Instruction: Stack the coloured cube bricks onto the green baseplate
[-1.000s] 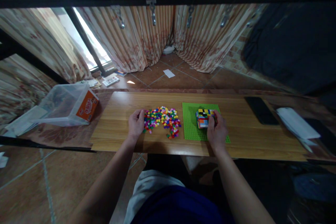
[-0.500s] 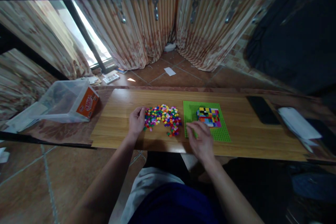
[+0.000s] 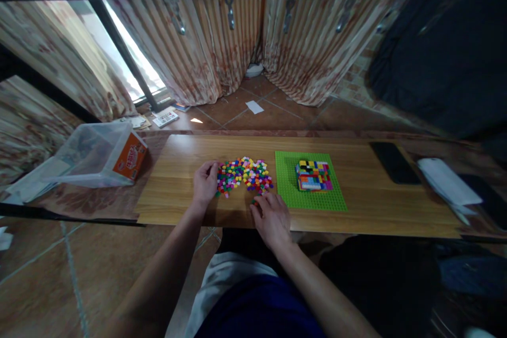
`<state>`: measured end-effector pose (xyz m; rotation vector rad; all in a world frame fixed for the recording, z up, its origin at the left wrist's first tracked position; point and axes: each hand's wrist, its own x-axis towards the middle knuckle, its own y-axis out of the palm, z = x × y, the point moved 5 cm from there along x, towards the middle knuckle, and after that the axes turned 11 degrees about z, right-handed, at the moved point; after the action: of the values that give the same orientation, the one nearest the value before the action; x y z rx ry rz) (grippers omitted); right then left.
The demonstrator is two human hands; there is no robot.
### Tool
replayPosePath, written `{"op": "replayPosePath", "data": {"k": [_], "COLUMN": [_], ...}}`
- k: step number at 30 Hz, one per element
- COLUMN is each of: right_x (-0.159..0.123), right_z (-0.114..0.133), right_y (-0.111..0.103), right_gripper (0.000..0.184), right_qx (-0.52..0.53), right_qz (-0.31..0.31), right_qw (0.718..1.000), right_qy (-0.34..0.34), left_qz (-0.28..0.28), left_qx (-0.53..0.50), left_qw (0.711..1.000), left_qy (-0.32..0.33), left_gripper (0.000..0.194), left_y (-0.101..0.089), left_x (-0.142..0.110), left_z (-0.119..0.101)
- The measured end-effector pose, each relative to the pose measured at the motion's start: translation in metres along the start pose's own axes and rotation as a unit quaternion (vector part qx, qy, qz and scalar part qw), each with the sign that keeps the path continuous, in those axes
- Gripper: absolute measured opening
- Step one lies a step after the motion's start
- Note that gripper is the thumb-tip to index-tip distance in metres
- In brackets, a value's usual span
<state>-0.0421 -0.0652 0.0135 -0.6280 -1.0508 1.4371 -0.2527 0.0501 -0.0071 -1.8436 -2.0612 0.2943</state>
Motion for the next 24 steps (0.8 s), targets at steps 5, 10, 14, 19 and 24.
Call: {"op": "replayPosePath", "data": {"k": [5, 10, 14, 19, 24], "right_x": [0.009, 0.021, 0.025, 0.013, -0.006], "right_z": [0.004, 0.004, 0.003, -0.006, -0.026], "right_y": [0.008, 0.004, 0.0, -0.008, -0.019], "right_gripper": [0.013, 0.018, 0.019, 0.017, 0.021], "right_qx": [-0.011, 0.004, 0.009, 0.049, 0.073], "right_qz": [0.001, -0.013, -0.016, -0.03, -0.038], "right_qw": [1.0, 1.0, 1.0, 0.998, 0.996], "right_qy": [0.001, -0.001, 0.006, 0.011, 0.035], "left_qz": [0.002, 0.002, 0.002, 0.001, 0.002], "left_qx": [-0.002, 0.003, 0.001, 0.002, 0.0], "left_qw": [1.0, 1.0, 1.0, 1.0, 1.0], "left_qy": [0.003, 0.005, 0.009, 0.01, 0.001], "left_gripper": [0.028, 0.027, 0.027, 0.027, 0.028], "left_y": [0.0, -0.001, -0.001, -0.001, 0.0], "left_x": [0.001, 0.002, 0.003, 0.002, 0.002], "left_z": [-0.002, -0.004, -0.001, -0.003, -0.003]}}
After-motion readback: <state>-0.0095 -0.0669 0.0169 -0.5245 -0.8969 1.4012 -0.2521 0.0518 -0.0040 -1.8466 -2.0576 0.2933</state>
